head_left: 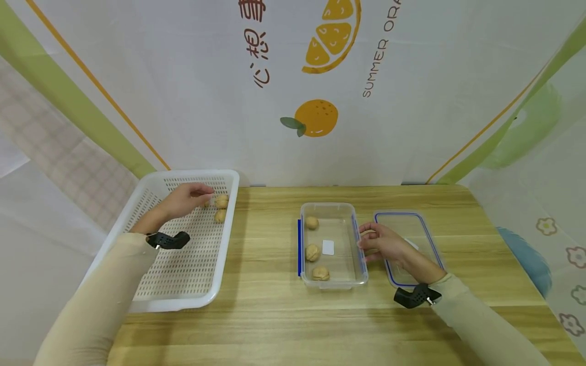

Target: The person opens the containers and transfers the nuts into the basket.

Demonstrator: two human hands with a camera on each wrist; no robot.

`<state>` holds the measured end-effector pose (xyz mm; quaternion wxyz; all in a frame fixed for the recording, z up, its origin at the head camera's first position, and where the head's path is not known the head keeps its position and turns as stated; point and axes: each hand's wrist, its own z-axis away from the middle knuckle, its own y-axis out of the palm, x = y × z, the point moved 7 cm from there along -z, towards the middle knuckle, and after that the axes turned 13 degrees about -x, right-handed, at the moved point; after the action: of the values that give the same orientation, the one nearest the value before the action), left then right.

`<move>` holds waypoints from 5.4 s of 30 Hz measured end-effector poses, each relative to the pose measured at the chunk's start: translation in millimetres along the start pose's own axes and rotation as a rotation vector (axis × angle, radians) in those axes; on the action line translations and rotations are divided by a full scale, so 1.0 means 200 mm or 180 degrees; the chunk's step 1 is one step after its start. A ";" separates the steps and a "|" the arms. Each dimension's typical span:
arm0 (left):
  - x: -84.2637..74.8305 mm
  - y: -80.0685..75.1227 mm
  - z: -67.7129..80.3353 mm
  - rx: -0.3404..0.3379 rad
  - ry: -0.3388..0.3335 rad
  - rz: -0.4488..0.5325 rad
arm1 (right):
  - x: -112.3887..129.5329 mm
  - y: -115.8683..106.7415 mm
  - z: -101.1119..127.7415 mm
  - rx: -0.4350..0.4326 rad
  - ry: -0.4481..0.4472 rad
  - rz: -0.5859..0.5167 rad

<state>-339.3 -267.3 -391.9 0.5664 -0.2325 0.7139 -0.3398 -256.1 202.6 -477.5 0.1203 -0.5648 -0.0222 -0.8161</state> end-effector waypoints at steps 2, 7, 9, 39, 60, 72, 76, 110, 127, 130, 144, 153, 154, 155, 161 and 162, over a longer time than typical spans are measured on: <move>-0.03 -0.01 0.00 0.0003 0.0054 -0.0067 | 0.00 0.00 0.00 -0.0006 -0.0004 0.0001; -0.08 -0.03 0.00 0.0001 0.0145 -0.0255 | 0.00 0.00 0.00 -0.0015 0.0008 -0.0009; -0.10 -0.03 0.01 0.0018 0.0148 -0.0304 | 0.01 0.00 0.00 -0.0013 0.0005 -0.0006; -0.46 0.09 0.07 0.0294 0.0693 -0.0369 | 0.01 0.00 0.01 0.0018 0.0011 -0.0060; -0.66 0.25 0.02 0.0536 0.1034 -0.0297 | 0.01 0.00 0.01 -0.0003 0.0035 -0.0065; -0.82 0.39 -0.01 0.0770 0.1304 -0.0326 | 0.01 0.00 0.01 0.0001 0.0034 -0.0071; -0.87 0.46 -0.02 0.0893 0.1357 -0.0437 | 0.01 0.00 0.01 0.0005 0.0031 -0.0059; -1.11 0.95 -0.02 0.2094 0.1623 0.0002 | 0.02 0.01 0.01 -0.0035 0.0053 -0.0042; -1.09 1.16 -0.01 0.3054 0.1345 0.0167 | 0.01 0.01 0.00 -0.0043 0.0074 -0.0029; -1.09 1.19 -0.01 0.3145 0.1370 0.0063 | 0.01 0.01 0.00 -0.0037 0.0067 -0.0049; -1.07 1.25 0.05 0.3378 0.1025 -0.0345 | 0.00 0.00 -0.01 -0.0028 0.0073 -0.0079; -1.04 1.30 0.07 0.3491 0.0968 -0.0442 | 0.00 0.00 -0.01 -0.0029 0.0047 -0.0053; -1.03 1.30 0.07 0.3504 0.0940 -0.0441 | 0.00 0.00 -0.01 -0.0030 0.0048 -0.0051; -1.03 1.30 0.08 0.3512 0.0915 -0.0443 | 0.00 0.00 -0.01 -0.0030 0.0048 -0.0050; -1.03 1.31 0.09 0.3562 0.0897 -0.0506 | 0.00 0.00 -0.01 -0.0033 0.0063 -0.0065; -1.03 1.31 0.10 0.3573 0.0885 -0.0502 | 0.01 0.00 -0.01 -0.0034 0.0061 -0.0063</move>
<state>-254.8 49.6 -456.7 0.4769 0.0975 0.4727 -0.7346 -257.9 202.6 -476.9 0.1094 -0.5573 -0.0224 -0.8228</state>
